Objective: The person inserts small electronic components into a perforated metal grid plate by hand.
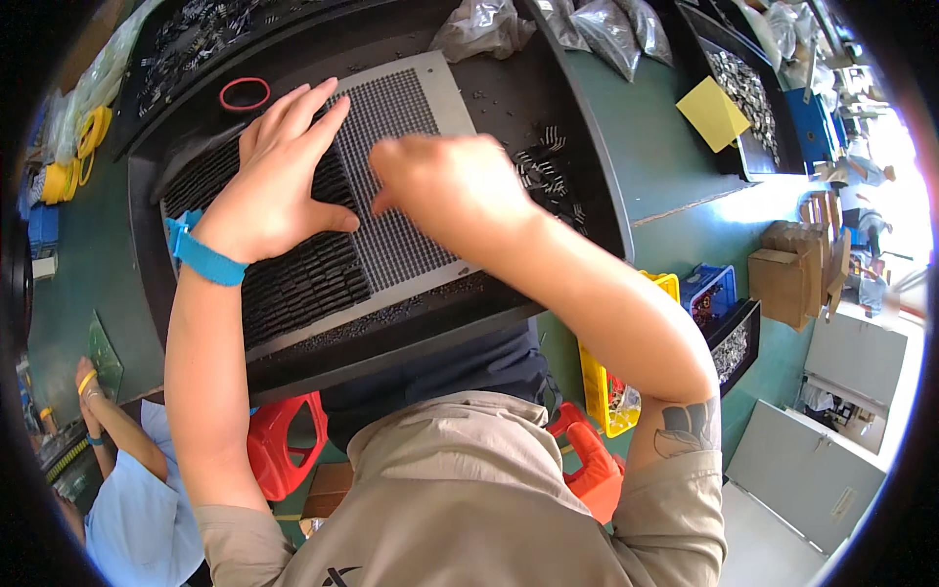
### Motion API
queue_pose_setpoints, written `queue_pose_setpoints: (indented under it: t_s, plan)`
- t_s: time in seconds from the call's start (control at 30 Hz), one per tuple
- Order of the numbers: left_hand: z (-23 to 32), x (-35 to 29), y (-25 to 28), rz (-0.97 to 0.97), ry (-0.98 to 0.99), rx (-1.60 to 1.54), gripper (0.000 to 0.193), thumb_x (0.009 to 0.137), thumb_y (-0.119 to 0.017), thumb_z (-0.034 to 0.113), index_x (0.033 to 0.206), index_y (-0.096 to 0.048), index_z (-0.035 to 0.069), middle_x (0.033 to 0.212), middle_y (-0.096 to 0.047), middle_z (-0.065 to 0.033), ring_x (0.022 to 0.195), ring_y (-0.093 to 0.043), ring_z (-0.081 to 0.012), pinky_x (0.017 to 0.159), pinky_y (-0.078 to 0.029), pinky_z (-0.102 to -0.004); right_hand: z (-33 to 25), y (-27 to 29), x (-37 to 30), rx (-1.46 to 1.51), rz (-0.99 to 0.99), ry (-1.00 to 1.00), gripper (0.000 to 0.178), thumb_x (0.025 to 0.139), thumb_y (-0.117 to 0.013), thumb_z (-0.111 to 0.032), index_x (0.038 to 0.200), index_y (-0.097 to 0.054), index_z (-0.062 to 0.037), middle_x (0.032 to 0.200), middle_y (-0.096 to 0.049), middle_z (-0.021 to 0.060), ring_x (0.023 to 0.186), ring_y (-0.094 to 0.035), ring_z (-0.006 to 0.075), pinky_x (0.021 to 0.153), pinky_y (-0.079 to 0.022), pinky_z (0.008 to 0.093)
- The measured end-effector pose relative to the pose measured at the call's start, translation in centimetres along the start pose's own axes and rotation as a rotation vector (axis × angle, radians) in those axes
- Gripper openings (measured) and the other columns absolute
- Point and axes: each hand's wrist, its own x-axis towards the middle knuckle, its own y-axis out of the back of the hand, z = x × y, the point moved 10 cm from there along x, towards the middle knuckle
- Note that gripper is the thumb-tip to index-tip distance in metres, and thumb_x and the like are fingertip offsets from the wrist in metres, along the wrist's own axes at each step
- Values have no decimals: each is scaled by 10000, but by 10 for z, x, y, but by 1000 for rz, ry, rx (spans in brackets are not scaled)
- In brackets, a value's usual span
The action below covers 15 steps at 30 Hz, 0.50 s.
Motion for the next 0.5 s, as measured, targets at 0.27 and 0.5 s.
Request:
queue_pose_setpoints:
  t_s: [0.27, 0.5]
  plan:
    - [-3, 2, -4, -46, 14, -45, 1129, 669, -980, 280, 1614, -418, 23, 1727, -303, -185, 1613, -225, -375, 1305, -187, -521, 101, 24, -24, -242, -376, -127, 102, 879, -680, -55, 963, -738, -57, 1053, -700, 131, 1091, -681, 354, 901, -569, 471]
    - [-2, 1, -1, -19, -10, -41, 1104, 719, -960, 366, 1594, -415, -31, 1700, -329, -233, 1613, -227, -378, 1304, -188, -543, 105, 7, -32, -302, -536, -168, 105, 875, -712, -65, 974, -731, -32, 1092, -723, 126, 1129, -674, 340, 949, -564, 443]
